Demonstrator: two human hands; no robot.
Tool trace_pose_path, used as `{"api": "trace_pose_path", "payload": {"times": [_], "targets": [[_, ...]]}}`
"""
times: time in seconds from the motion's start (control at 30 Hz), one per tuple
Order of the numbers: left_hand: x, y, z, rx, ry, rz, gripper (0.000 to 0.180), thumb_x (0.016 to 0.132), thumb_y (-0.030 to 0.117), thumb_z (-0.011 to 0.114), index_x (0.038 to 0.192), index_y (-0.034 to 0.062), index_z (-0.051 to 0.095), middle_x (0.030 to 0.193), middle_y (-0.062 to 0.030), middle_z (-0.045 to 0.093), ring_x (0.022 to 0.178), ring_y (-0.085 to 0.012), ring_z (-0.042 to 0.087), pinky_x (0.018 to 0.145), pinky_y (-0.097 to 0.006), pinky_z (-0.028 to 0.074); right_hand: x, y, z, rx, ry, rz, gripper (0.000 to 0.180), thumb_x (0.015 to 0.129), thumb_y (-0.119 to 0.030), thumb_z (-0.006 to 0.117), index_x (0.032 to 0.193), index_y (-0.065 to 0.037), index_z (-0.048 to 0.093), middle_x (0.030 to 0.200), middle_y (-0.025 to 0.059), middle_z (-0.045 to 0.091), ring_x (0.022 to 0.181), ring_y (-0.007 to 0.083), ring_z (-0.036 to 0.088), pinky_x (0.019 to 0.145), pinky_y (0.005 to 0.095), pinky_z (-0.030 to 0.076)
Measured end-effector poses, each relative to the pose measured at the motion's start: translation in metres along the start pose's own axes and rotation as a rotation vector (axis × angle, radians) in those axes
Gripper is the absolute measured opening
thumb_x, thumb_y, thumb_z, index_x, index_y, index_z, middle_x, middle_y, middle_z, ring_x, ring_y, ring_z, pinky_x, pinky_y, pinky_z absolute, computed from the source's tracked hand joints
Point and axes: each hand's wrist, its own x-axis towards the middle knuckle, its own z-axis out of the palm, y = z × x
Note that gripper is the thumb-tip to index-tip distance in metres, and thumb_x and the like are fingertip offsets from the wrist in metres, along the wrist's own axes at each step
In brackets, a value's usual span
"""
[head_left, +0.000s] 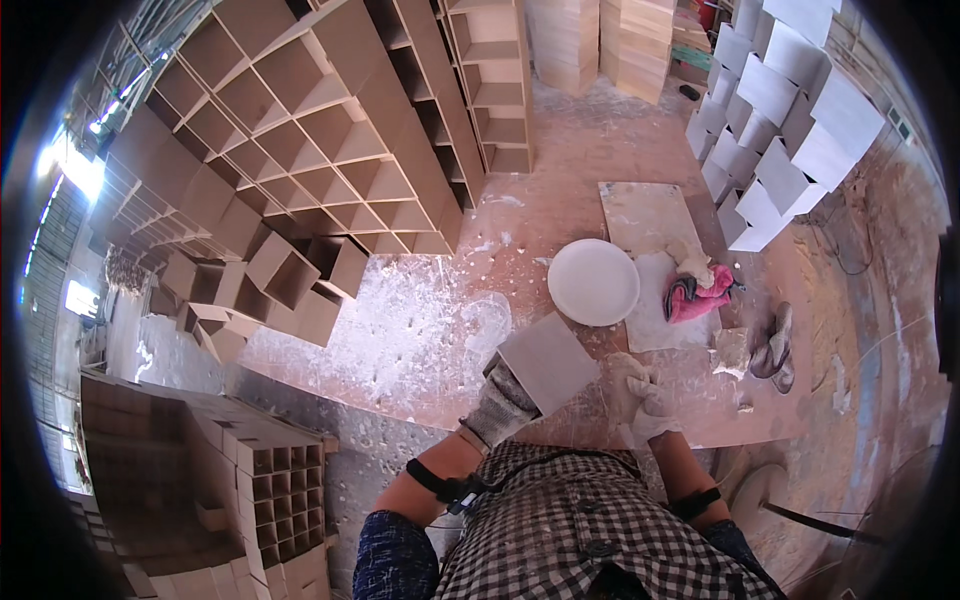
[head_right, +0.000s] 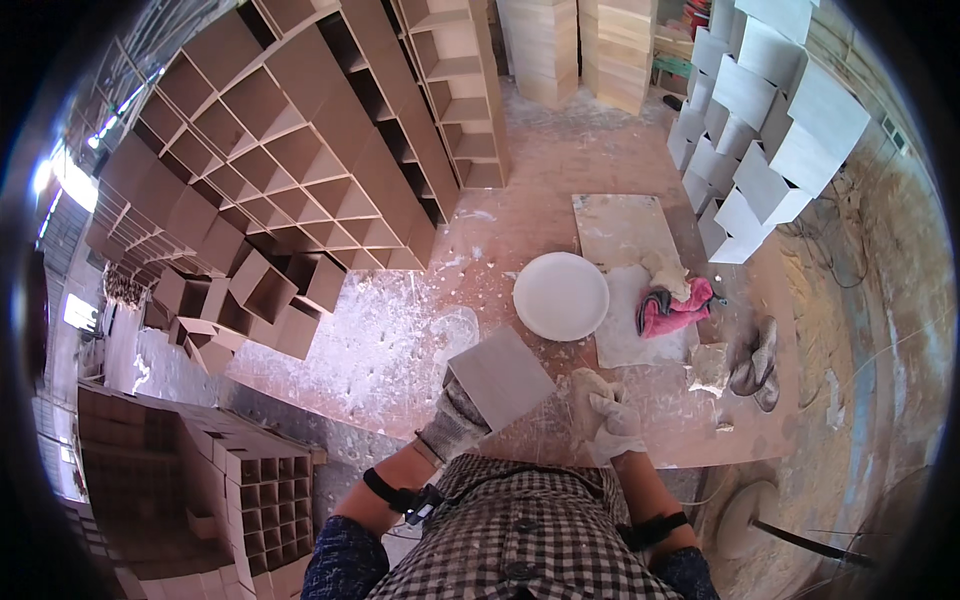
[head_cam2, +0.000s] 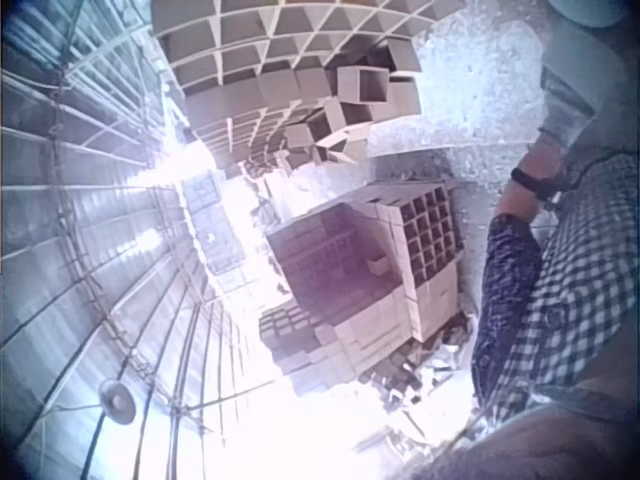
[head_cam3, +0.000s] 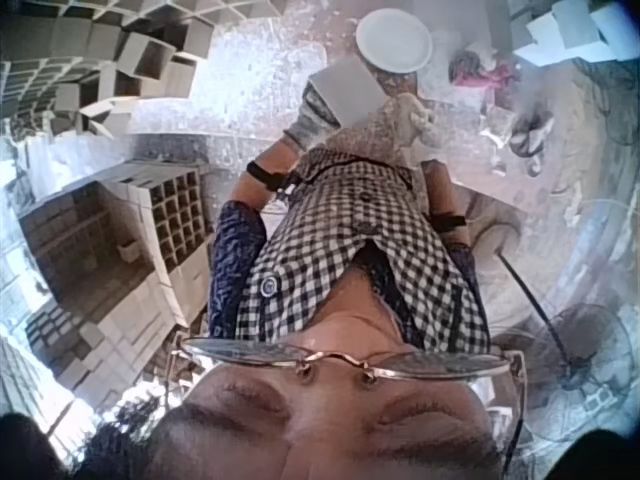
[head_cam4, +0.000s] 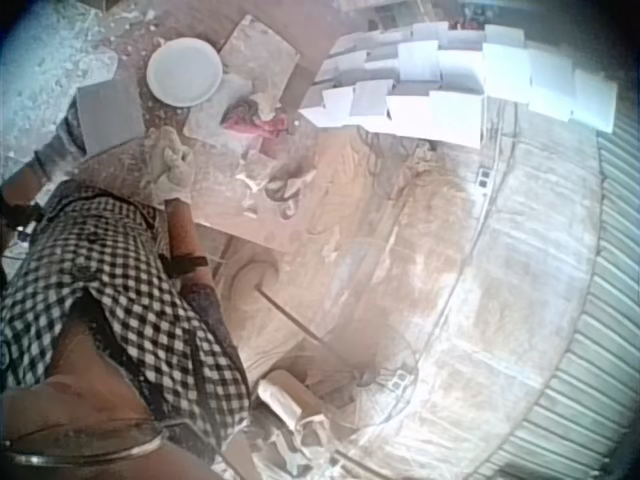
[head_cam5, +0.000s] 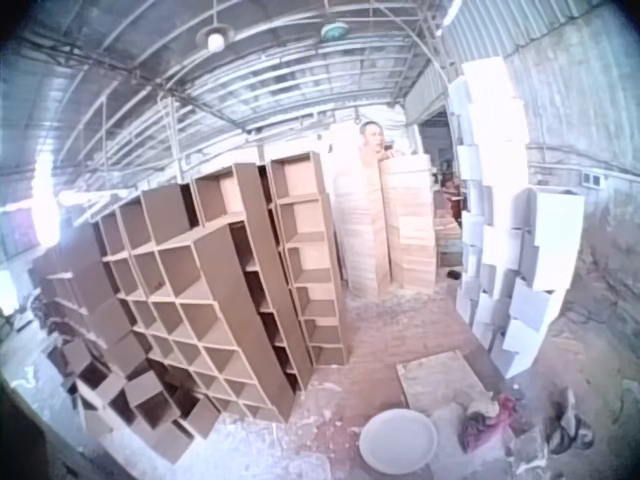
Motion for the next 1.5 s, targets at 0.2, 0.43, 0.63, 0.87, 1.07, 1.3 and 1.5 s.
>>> {"api": "trace_pose_path", "payload": {"times": [0.2, 0.43, 0.63, 0.87, 1.07, 1.3, 1.5], "targets": [[0.001, -0.003, -0.001, 0.004, 0.001, 0.035, 0.038, 0.086, 0.02, 0.051, 0.121, 0.0068, 0.055, 0.117, -0.0122, 0.057, 0.111, -0.0295, 0.054, 0.096, -0.042, 0.043, 0.0, 0.001, -0.001, 0.021, 0.005, -0.017, 0.022, 0.071, -0.002, 0.07, 0.084, -0.007, 0.053, 0.092, 0.0067, 0.061, 0.084, 0.0191, 0.059, 0.078, 0.0352, 0.051], [0.0, -0.006, -0.002, 0.011, 0.007, 0.083, 0.039, 0.085, 0.019, 0.051, 0.121, 0.0067, 0.056, 0.12, -0.0131, 0.056, 0.113, -0.0303, 0.053, 0.099, -0.042, 0.042, -0.005, 0.001, 0.0, 0.008, 0.049, -0.02, 0.023, 0.071, -0.002, 0.07, 0.087, -0.005, 0.054, 0.09, 0.0056, 0.061, 0.082, 0.0182, 0.059, 0.076, 0.0337, 0.051], [-0.002, -0.006, -0.003, 0.005, 0.021, 0.128, 0.04, 0.084, 0.019, 0.051, 0.122, 0.0067, 0.056, 0.122, -0.0139, 0.056, 0.114, -0.031, 0.053, 0.1, -0.042, 0.041, -0.01, -0.023, 0.026, -0.195, -0.106, -0.261, 0.02, 0.074, -0.004, 0.067, 0.09, -0.005, 0.055, 0.093, 0.0057, 0.061, 0.086, 0.0161, 0.058, 0.078, 0.0325, 0.05], [0.008, -0.005, -0.005, -0.039, -0.045, 0.135, 0.045, 0.078, 0.018, 0.053, 0.121, 0.0054, 0.056, 0.125, -0.0157, 0.054, 0.118, -0.0288, 0.051, 0.104, -0.04, 0.037, -0.008, -0.043, 0.046, -0.043, -0.236, -0.117, 0.036, 0.083, -0.009, 0.061, 0.117, 0.0, 0.054, 0.104, 0.0111, 0.062, 0.094, 0.0206, 0.061, 0.081, 0.0353, 0.051], [0.01, -0.012, 0.003, -0.031, -0.121, 0.025, 0.048, 0.082, 0.022, 0.053, 0.128, 0.007, 0.05, 0.13, -0.0131, 0.051, 0.121, -0.0284, 0.048, 0.105, -0.036, 0.036, -0.016, -0.058, 0.068, 0.215, -0.297, 0.015, 0.043, 0.085, -0.013, 0.061, 0.124, 0.001, 0.051, 0.108, 0.0143, 0.062, 0.091, 0.0262, 0.063, 0.079, 0.0376, 0.053], [-0.005, -0.001, 0.011, -0.088, -0.143, -0.106, 0.048, 0.082, 0.022, 0.053, 0.128, 0.007, 0.05, 0.13, -0.0131, 0.051, 0.12, -0.0283, 0.048, 0.105, -0.036, 0.036, 0.018, -0.046, 0.043, 0.041, -0.267, -0.158, 0.032, 0.085, -0.012, 0.061, 0.115, 0.001, 0.057, 0.102, 0.0104, 0.064, 0.087, 0.02, 0.062, 0.076, 0.0335, 0.052], [-0.008, 0.005, 0.012, -0.125, -0.162, -0.186, 0.047, 0.083, 0.022, 0.053, 0.128, 0.007, 0.05, 0.13, -0.013, 0.051, 0.12, -0.0282, 0.049, 0.105, -0.036, 0.036, 0.044, -0.001, -0.007, -0.214, -0.216, -0.149, 0.034, 0.087, -0.013, 0.056, 0.115, 0.007, 0.059, 0.113, 0.0131, 0.063, 0.101, 0.0213, 0.06, 0.089, 0.0304, 0.047]]}}
